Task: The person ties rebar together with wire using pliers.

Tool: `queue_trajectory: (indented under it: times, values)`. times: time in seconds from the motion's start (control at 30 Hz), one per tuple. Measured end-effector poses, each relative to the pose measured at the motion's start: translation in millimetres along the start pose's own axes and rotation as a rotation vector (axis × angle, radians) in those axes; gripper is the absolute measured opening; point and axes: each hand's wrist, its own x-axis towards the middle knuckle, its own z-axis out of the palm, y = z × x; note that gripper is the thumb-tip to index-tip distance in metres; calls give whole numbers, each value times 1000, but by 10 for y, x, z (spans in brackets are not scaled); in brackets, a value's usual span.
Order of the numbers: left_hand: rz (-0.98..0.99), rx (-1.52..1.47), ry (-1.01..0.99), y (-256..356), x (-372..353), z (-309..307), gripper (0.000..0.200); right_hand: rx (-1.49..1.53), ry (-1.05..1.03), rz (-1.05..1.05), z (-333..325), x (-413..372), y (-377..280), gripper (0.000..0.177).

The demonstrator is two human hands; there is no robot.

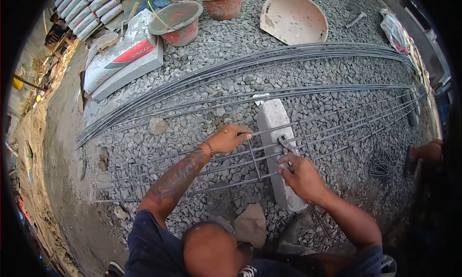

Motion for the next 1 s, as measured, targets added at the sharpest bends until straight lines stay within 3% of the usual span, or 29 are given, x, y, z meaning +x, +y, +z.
queue_trajectory:
  times: [0.17, 0.27, 0.43, 0.63, 0.7, 0.83, 0.9, 1.0]
  values:
    - [16, -180, 29, -101, 126, 59, 38, -105, 39, 11, 126, 100, 30, 21]
    - [23, -171, 47, -96, 135, 73, 36, -153, 43, 57, 67, 96, -15, 20]
    - [-62, -431, 91, -173, 72, 41, 29, -199, 66, 65, 49, 238, 43, 19]
    - [16, -128, -9, -103, 8, -1, 30, -175, 34, 37, 25, 278, -50, 21]
    - [27, -198, -61, -196, 31, 34, 30, -201, -15, 112, -7, 318, -51, 21]
    - [-39, -333, -43, -248, 79, 53, 36, -206, 37, -20, 231, 551, 66, 20]
    - [-264, -298, -78, -92, 68, -36, 38, -76, 156, 35, 391, 624, 99, 19]
    - [-383, -271, -144, -24, 149, -58, 39, 7, 229, 85, 565, 669, 65, 18]
